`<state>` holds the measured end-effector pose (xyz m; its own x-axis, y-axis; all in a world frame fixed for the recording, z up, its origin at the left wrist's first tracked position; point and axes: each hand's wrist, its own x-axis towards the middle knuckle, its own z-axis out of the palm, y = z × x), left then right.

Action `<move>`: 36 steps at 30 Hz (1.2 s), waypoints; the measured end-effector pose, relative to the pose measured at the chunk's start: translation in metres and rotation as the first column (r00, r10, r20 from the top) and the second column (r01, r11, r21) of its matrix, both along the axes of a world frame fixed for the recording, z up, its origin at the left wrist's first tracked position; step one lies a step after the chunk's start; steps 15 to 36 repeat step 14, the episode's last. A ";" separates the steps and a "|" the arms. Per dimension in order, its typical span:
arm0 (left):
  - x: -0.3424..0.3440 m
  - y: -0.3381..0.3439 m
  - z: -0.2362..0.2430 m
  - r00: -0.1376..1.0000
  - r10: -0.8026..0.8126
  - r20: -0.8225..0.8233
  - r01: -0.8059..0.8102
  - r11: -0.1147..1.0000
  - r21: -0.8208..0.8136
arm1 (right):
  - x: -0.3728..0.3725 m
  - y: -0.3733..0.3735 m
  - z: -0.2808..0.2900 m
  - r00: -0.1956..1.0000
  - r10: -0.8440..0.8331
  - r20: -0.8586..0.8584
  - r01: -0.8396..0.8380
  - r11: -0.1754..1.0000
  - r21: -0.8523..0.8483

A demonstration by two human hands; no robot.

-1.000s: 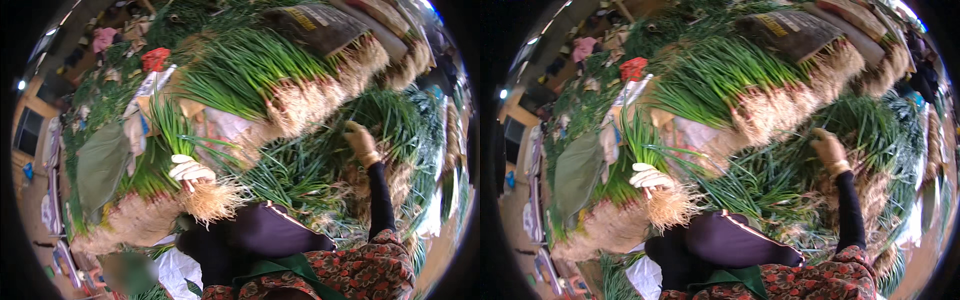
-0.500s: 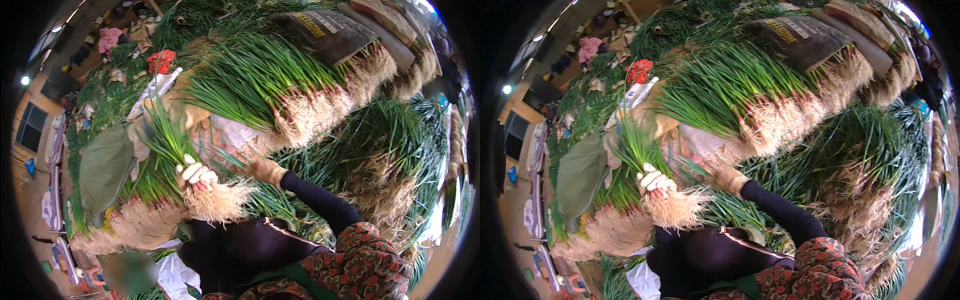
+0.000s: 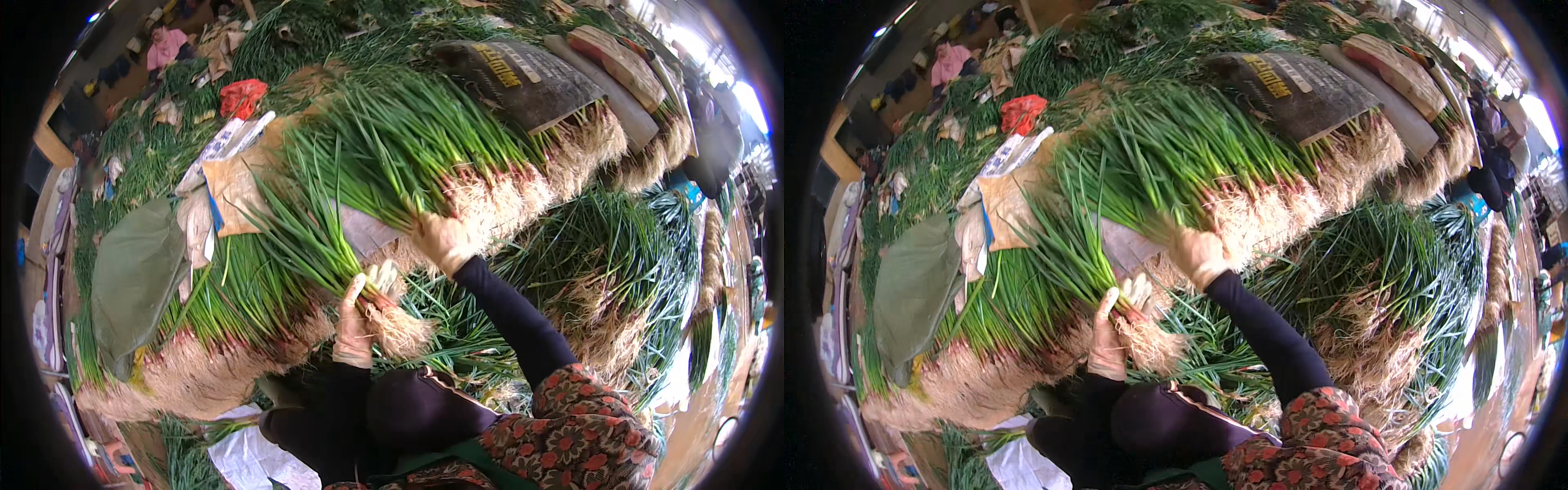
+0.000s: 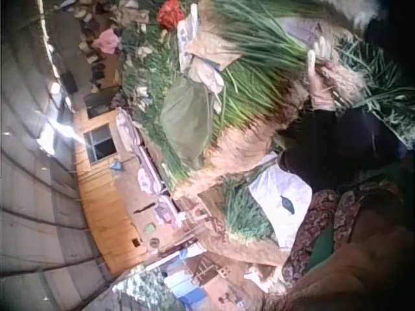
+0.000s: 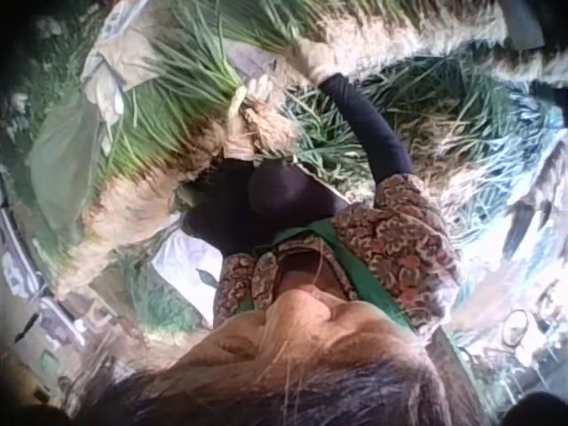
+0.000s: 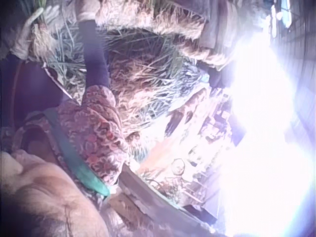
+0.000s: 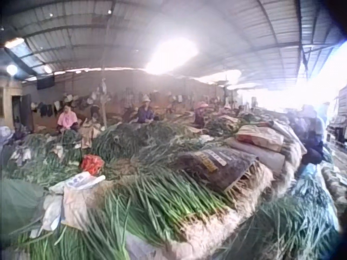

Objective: The person bunches green stalks by hand, gathers them into a white wrap, and secures the bundle with a tie.

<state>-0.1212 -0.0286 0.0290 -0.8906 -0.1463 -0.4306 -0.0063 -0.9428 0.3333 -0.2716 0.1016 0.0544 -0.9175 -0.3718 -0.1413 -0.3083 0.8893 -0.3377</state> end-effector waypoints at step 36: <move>0.024 -0.010 -0.060 0.988 -0.071 0.140 0.101 0.970 -0.221 | 0.052 -0.049 -0.078 0.598 0.224 0.770 0.456 0.695 -0.556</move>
